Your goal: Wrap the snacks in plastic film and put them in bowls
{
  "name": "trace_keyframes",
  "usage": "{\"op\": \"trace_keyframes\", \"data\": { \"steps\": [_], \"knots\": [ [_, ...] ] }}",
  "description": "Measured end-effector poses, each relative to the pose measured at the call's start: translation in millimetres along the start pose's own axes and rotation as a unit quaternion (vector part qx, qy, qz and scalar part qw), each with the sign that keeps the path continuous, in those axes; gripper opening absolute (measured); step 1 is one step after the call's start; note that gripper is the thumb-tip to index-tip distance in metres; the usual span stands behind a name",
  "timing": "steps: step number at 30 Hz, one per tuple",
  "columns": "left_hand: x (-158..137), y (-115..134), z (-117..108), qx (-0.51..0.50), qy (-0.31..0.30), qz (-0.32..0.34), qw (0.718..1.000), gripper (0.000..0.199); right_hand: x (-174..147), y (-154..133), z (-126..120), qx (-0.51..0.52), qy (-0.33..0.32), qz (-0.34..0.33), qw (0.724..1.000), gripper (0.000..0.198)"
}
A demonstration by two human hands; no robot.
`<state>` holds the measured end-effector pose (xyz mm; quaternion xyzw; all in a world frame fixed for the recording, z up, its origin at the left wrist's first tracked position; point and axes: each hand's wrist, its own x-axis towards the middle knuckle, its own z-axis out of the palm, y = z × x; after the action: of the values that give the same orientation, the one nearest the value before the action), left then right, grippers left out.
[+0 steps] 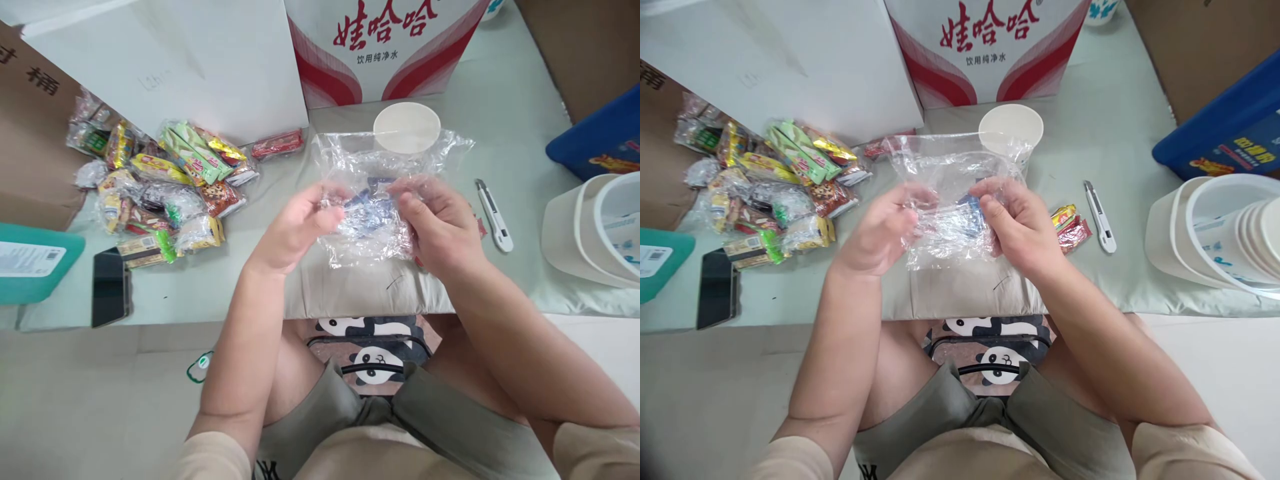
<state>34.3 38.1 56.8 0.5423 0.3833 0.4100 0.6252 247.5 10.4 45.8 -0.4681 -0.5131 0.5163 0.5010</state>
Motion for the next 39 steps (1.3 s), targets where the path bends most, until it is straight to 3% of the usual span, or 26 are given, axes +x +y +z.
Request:
{"op": "trace_keyframes", "data": {
  "steps": [5,9,14,17,19,20,23,25,28,30,32,36,39],
  "knots": [
    [-2,-1,5,-0.023,-0.040,-0.082,0.996,0.029,1,5,-1,0.017,-0.022,0.004,1.000,0.030],
    [0,1,1,-0.077,-0.028,-0.058,0.995,0.024,4,2,-2,0.071,-0.029,0.008,0.997,0.029],
    [5,3,-3,-0.139,-0.053,-0.054,0.987,0.036,5,-8,-9,0.132,-0.106,-0.031,0.985,0.036],
    [5,0,-3,-0.080,-0.011,-0.021,0.997,0.035,3,-11,-12,0.003,-0.065,-0.051,0.997,0.044],
    [4,-3,-3,-0.023,0.013,0.009,1.000,0.033,2,-11,-13,-0.077,-0.032,-0.059,0.995,0.032],
    [3,-5,-4,-0.003,0.019,0.020,1.000,0.037,1,-11,-13,-0.085,-0.028,-0.059,0.994,0.024],
    [1,-8,-4,0.016,0.021,0.038,0.999,0.044,1,-12,-10,-0.020,-0.059,-0.021,0.998,0.035],
    [1,-8,-2,0.036,0.027,0.051,0.998,0.050,0,-15,-8,0.007,-0.098,0.013,0.995,0.030],
    [1,-6,6,0.125,0.121,0.117,0.978,0.052,-4,-20,-5,0.000,-0.127,0.015,0.992,0.025],
    [0,-5,12,0.189,0.171,0.169,0.952,0.036,-6,-22,-3,-0.011,-0.121,-0.011,0.993,0.025],
    [-1,-4,16,0.201,0.126,0.187,0.953,0.021,-7,-21,-2,-0.020,-0.117,-0.040,0.992,0.023],
    [-2,-9,19,0.111,-0.049,0.126,0.985,0.040,-7,-14,-3,-0.041,-0.122,-0.091,0.987,0.018],
    [0,-13,20,0.081,-0.059,0.100,0.990,0.036,-9,-7,-2,-0.105,-0.025,-0.140,0.984,0.010]
  ]
}}
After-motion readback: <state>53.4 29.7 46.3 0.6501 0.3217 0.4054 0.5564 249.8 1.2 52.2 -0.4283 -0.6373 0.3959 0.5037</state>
